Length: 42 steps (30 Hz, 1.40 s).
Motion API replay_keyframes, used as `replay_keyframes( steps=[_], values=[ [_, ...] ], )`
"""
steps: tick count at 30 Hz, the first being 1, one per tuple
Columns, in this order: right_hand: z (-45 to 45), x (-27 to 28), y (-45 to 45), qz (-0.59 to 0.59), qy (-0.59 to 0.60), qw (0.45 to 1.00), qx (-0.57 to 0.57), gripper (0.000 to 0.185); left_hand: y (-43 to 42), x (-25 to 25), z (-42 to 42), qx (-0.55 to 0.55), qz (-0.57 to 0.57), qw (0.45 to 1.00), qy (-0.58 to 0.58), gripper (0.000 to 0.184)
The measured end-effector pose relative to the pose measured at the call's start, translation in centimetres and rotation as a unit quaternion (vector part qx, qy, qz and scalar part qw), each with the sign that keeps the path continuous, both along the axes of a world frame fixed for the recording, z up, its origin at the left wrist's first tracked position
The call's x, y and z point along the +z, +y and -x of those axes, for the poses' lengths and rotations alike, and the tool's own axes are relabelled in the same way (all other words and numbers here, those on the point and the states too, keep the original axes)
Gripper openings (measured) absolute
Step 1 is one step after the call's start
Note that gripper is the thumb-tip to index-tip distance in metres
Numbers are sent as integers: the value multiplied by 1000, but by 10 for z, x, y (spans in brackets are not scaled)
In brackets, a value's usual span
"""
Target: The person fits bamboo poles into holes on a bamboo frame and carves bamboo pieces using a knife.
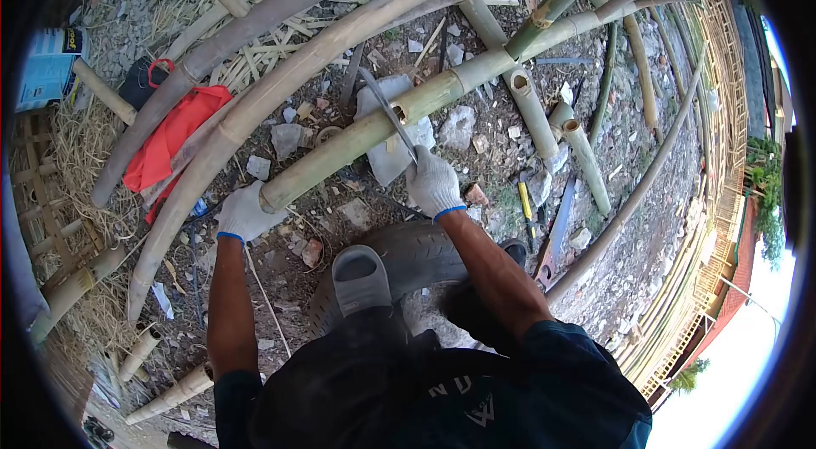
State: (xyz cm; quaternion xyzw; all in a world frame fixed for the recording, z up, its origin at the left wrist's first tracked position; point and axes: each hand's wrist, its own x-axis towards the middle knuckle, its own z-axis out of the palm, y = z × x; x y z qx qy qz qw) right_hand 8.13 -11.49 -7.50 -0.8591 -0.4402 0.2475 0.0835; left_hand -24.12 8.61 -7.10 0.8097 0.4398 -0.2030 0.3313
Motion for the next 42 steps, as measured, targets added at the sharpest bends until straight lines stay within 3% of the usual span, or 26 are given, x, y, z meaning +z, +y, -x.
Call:
replay_keyframes(
  steps=[4,7,11,15,19,23,24,27,32,35,37,40,42],
  values=[
    [17,13,-8,-195,30,980,32,25,-14,-10,2,-3,19,1000,3,65],
    [-1,-2,4,7,19,1000,17,26,-1,3,-5,-2,3,1000,28,63],
    [13,27,4,-135,38,990,16,28,-14,-5,2,-10,15,999,33,62],
    [-7,2,3,-46,21,999,15,28,2,-6,-5,-11,-8,1000,19,65],
    [4,-3,-4,-100,50,994,17,28,-9,-9,0,-7,5,1000,17,65],
    [-5,2,4,-51,52,997,-3,29,-6,-20,7,-9,-17,1000,-15,65],
    [0,24,7,-76,82,994,-2,29,-6,-16,5,-9,0,1000,-6,65],
    [-8,-23,-5,-27,54,998,-12,26,-7,-9,-1,-2,8,1000,-10,64],
    [1,19,6,-65,71,995,8,29,-9,-14,6,2,17,1000,-13,61],
    [-23,-22,3,-8,74,997,-6,34,-5,-7,1,-7,13,1000,-2,61],
    [-20,2,5,-64,75,994,-39,35,-7,-8,3,-14,-18,999,-31,61],
    [-19,31,4,-211,191,949,-135,23,-7,-7,0,-3,12,1000,15,62],
    [-18,35,6,-241,174,938,-175,21,-7,-7,-1,-1,11,1000,13,61]
  ],
)
